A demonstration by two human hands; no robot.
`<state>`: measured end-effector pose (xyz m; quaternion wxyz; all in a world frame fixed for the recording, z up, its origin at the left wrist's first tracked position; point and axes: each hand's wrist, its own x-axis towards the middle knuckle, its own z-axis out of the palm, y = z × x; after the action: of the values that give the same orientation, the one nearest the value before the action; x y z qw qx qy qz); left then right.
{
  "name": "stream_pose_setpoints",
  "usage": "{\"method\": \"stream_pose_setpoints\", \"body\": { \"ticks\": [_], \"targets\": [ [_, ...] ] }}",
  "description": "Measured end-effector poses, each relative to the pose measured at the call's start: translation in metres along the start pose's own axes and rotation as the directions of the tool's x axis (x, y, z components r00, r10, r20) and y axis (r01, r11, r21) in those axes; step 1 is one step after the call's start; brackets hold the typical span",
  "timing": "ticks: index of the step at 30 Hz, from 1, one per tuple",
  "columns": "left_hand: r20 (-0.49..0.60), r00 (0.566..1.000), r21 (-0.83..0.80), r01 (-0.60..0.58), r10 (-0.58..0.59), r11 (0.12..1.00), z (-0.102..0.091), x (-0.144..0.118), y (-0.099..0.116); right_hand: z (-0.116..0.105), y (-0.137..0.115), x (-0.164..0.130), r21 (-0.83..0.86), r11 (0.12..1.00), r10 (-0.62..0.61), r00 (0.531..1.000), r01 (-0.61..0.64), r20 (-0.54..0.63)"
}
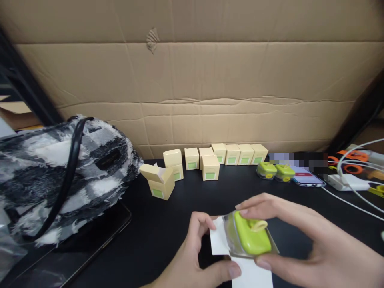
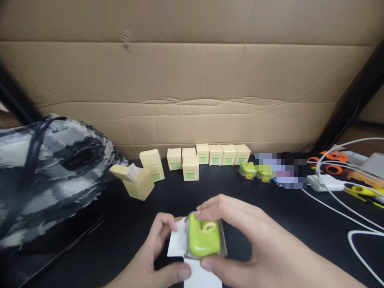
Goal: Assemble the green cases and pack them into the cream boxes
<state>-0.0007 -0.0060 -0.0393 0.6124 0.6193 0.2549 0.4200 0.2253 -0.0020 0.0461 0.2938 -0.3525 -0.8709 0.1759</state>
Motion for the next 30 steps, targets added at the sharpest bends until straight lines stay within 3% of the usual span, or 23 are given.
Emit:
{"method": "stream_pose_setpoints", "body": {
  "ticks": [4, 8, 12, 17, 21, 25, 30],
  "targets": [
    [-0.013, 1.000, -0.007, 0.000, -0.001, 1.000, 0.000, -0.001, 0.002, 0.004, 0.001, -0.002, -0.068, 0.997, -0.026, 0.998, 0.030, 0.053],
    [-0.007, 1.000, -0.001, -0.001, 0.001, 1.000, -0.002, -0.001, -0.003, 0.009, -0.001, 0.002, -0.027, 1.000, -0.003, 0.994, 0.006, 0.107],
    [-0.022, 1.000, 0.016, -0.012, 0.013, 1.000, -0.004, -0.003, -0.008, 0.019, -0.002, 0.002, -0.050, 0.995, 0.093, 0.993, -0.089, 0.071],
    [0.033, 0.999, 0.044, -0.027, 0.026, 0.999, -0.003, -0.007, -0.004, 0.026, -0.001, 0.001, -0.070, 0.979, 0.201, 0.969, -0.193, 0.145],
    [-0.063, 0.997, 0.076, -0.048, 0.053, 0.996, 0.001, -0.009, -0.003, 0.014, 0.003, -0.002, -0.005, 0.985, 0.169, 0.977, -0.170, 0.131],
    [-0.191, 0.963, 0.175, -0.158, 0.190, 0.972, 0.004, -0.011, -0.003, -0.007, 0.014, -0.007, 0.046, 0.983, 0.176, 0.983, -0.178, 0.045],
    [-0.142, 0.966, 0.394, -0.147, 0.218, 0.908, 0.005, -0.012, 0.006, -0.017, 0.023, -0.008, 0.279, 0.936, 0.141, 0.954, -0.215, 0.265]
  ]
}}
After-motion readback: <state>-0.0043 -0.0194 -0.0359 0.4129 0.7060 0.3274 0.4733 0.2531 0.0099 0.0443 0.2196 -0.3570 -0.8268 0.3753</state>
